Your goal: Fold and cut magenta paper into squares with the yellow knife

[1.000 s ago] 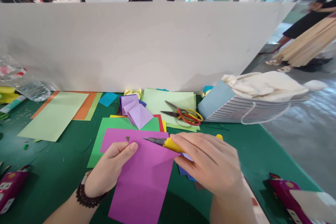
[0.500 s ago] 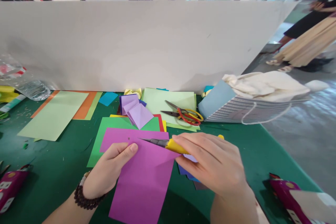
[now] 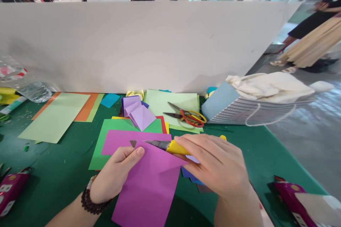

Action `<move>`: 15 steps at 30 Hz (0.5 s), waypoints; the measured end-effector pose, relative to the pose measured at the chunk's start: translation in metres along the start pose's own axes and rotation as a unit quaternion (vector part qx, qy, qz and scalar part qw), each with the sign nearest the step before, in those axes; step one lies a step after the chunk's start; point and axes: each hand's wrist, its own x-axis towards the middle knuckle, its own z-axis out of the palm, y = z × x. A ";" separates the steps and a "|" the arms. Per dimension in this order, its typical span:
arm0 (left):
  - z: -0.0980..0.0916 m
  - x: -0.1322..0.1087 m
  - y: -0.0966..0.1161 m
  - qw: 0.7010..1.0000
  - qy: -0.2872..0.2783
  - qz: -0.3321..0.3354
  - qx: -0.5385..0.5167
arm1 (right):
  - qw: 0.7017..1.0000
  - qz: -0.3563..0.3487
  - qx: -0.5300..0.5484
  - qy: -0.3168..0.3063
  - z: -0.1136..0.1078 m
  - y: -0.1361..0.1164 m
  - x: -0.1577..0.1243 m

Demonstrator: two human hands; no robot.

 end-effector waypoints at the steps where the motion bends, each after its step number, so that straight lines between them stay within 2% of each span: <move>1: 0.000 0.000 -0.001 1.000 0.002 -0.001 0.000 | 1.000 0.002 0.002 -0.003 -0.001 0.001 -0.001; 10: -0.001 0.002 -0.005 0.999 -0.016 0.005 -0.042 | 0.996 0.058 -0.064 0.039 -0.011 0.009 -0.012; 13: 0.000 0.003 -0.004 0.999 -0.018 -0.004 -0.045 | 0.990 0.118 -0.075 0.026 -0.006 0.013 -0.013; 15: 0.000 0.004 -0.003 0.998 -0.025 -0.022 -0.048 | 0.982 0.176 -0.073 -0.021 0.006 0.018 -0.016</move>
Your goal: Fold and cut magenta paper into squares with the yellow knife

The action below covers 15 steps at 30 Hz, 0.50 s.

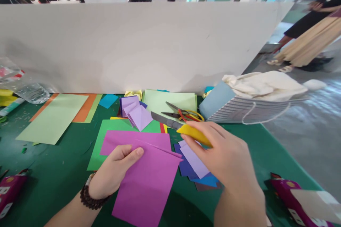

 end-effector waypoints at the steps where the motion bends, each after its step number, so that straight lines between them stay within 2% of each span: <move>1: 0.000 0.001 0.000 1.000 -0.006 -0.010 -0.008 | 0.998 0.035 -0.005 -0.047 0.010 0.003 -0.002; 2: -0.001 0.003 0.000 1.000 -0.010 -0.018 -0.023 | 0.993 0.072 -0.004 -0.097 0.021 0.005 -0.005; 4: -0.003 0.010 -0.002 0.998 0.003 -0.021 -0.059 | 0.961 0.170 0.005 -0.218 0.047 0.010 -0.014; 5: -0.004 0.014 -0.004 0.997 0.017 -0.018 -0.075 | 0.953 0.185 0.009 -0.239 0.060 0.012 -0.021; 7: -0.006 0.022 -0.010 0.995 0.047 -0.013 -0.091 | 0.944 0.204 0.015 -0.258 0.081 0.016 -0.037; 9: -0.009 0.029 -0.017 0.993 0.064 -0.011 -0.099 | 0.939 0.216 0.027 -0.268 0.092 0.018 -0.052; 12: -0.012 0.034 -0.031 0.989 0.080 -0.014 -0.122 | 0.932 0.227 0.060 -0.275 0.091 0.019 -0.064; 15: -0.016 0.034 -0.048 0.985 0.095 -0.021 -0.144 | 0.923 0.241 0.119 -0.274 0.079 0.009 -0.056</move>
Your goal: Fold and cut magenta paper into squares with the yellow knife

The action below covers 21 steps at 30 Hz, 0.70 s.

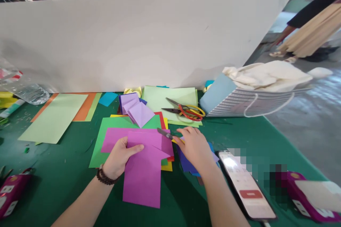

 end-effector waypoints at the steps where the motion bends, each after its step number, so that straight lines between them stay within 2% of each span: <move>1: -0.003 0.000 -0.005 1.000 0.009 0.001 -0.006 | 1.000 0.000 0.028 -0.010 -0.003 -0.008 -0.001; 3: -0.008 0.002 -0.014 0.999 0.030 0.009 -0.015 | 0.994 -0.006 0.089 -0.056 -0.004 -0.027 -0.002; 6: -0.014 0.005 -0.025 0.998 0.058 0.023 -0.015 | 0.978 -0.011 0.156 -0.138 0.005 -0.046 -0.004; 8: -0.019 0.008 -0.029 0.997 0.073 0.026 -0.001 | 0.968 -0.007 0.182 -0.173 0.012 -0.046 -0.005; 10: -0.023 0.011 -0.031 0.995 0.094 0.031 0.020 | 0.964 0.001 0.195 -0.179 0.016 -0.039 -0.005; 14: -0.031 0.016 -0.030 0.983 0.148 0.065 0.089 | 0.973 -0.008 0.198 -0.116 0.008 -0.020 -0.002; 16: -0.032 0.016 -0.029 0.972 0.173 0.094 0.125 | 0.979 -0.029 0.194 -0.051 0.002 -0.016 -0.003; 17: -0.032 0.015 -0.029 0.961 0.191 0.129 0.152 | 0.981 -0.042 0.190 -0.011 0.001 -0.015 -0.005; 18: -0.032 0.013 -0.029 0.942 0.212 0.181 0.186 | 0.981 -0.059 0.185 0.029 0.000 -0.015 -0.008; 21: -0.029 0.002 -0.030 0.855 0.252 0.357 0.278 | 0.970 -0.117 0.165 0.137 0.001 -0.018 -0.018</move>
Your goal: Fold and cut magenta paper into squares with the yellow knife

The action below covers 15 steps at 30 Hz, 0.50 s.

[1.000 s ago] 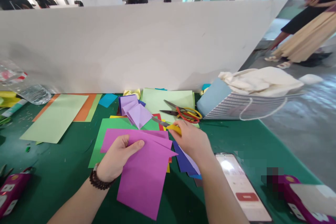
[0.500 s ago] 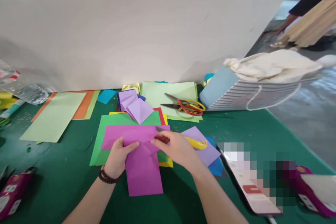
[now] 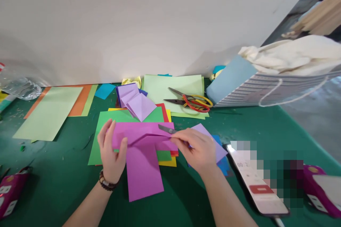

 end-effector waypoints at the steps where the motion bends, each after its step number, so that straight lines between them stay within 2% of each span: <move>1: -0.001 -0.002 0.002 1.000 -0.001 0.030 -0.006 | 0.999 -0.031 -0.006 0.024 0.001 -0.002 -0.004; 2: -0.003 -0.004 0.004 0.999 -0.019 0.030 -0.035 | 0.996 -0.074 -0.018 0.044 0.002 -0.003 -0.008; 4: -0.004 -0.005 0.008 0.986 -0.088 -0.035 -0.137 | 0.978 -0.190 -0.051 0.070 0.005 -0.007 -0.014; 6: -0.004 -0.003 0.012 0.943 -0.165 -0.140 -0.254 | 0.950 -0.293 -0.081 0.073 0.009 -0.012 -0.017; 7: -0.003 -0.001 0.013 0.915 -0.191 -0.190 -0.302 | 0.941 -0.320 -0.086 0.070 0.011 -0.014 -0.017; 9: -0.002 0.003 0.015 0.867 -0.216 -0.259 -0.366 | 0.941 -0.325 -0.078 0.061 0.014 -0.019 -0.015; 10: -0.002 0.004 0.015 0.854 -0.216 -0.275 -0.386 | 0.942 -0.321 -0.073 0.059 0.016 -0.021 -0.014; 15: -0.003 0.008 0.011 0.840 -0.175 -0.278 -0.432 | 0.953 -0.294 -0.053 0.046 0.021 -0.026 -0.008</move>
